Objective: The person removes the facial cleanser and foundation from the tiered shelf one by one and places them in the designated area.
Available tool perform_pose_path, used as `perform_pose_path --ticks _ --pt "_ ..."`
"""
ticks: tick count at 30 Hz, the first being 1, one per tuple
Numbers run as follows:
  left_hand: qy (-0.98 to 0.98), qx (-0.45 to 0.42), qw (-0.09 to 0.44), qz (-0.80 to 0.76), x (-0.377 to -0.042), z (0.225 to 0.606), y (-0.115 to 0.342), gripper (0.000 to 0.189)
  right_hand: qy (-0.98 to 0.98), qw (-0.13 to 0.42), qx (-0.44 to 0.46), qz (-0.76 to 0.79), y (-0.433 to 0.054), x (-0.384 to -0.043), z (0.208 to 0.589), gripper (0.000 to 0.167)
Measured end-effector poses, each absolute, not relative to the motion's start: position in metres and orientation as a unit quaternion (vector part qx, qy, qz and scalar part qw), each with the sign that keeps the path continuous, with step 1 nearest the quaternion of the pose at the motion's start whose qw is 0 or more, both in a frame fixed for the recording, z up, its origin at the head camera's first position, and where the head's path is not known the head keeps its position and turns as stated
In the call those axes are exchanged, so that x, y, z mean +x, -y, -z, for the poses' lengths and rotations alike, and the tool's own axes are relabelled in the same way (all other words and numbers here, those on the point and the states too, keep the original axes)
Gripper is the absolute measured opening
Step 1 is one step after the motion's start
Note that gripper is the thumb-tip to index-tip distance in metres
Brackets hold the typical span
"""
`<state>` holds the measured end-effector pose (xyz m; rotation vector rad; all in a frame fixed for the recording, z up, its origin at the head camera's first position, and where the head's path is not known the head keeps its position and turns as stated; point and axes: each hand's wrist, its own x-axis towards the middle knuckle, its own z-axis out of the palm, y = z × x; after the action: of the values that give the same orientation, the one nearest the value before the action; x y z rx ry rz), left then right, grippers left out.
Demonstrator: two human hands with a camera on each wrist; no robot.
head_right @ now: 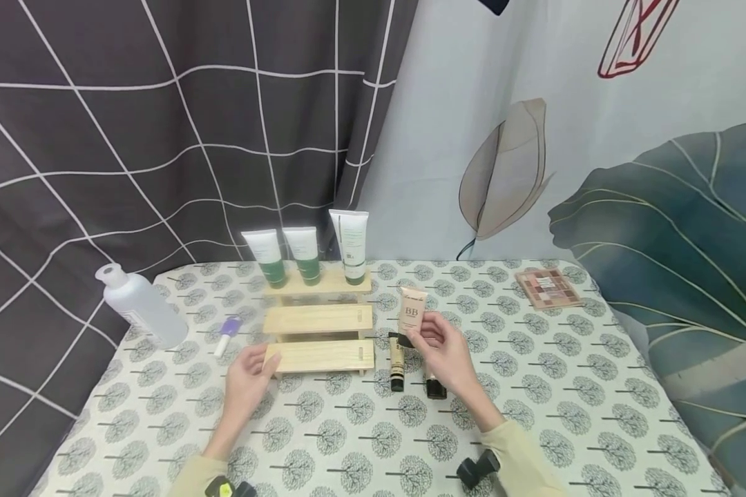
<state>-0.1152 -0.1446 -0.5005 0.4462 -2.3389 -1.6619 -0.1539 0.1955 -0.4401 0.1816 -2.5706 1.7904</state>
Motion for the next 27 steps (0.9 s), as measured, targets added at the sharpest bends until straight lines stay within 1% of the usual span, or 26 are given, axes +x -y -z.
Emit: perform_pose_path --ticks 8,20,23,27 --pt "0.804 0.147 0.118 0.564 -0.115 0.500 0.144 0.035 0.823 0.014 0.012 -0.568 -0.232 -0.145 0.443 0.045" --pt "0.803 0.152 0.111 0.565 -0.115 0.500 0.146 0.036 0.847 0.019 -0.025 -0.531 -0.270 -0.132 0.458 0.047" --pt "0.802 0.152 0.112 0.566 -0.115 0.501 0.146 0.036 0.851 0.005 -0.035 -0.525 -0.275 -0.128 0.460 0.047" --pt "0.803 0.151 0.113 0.565 -0.115 0.500 0.146 0.036 0.870 -0.023 -0.070 -0.488 -0.281 -0.124 0.461 0.051"
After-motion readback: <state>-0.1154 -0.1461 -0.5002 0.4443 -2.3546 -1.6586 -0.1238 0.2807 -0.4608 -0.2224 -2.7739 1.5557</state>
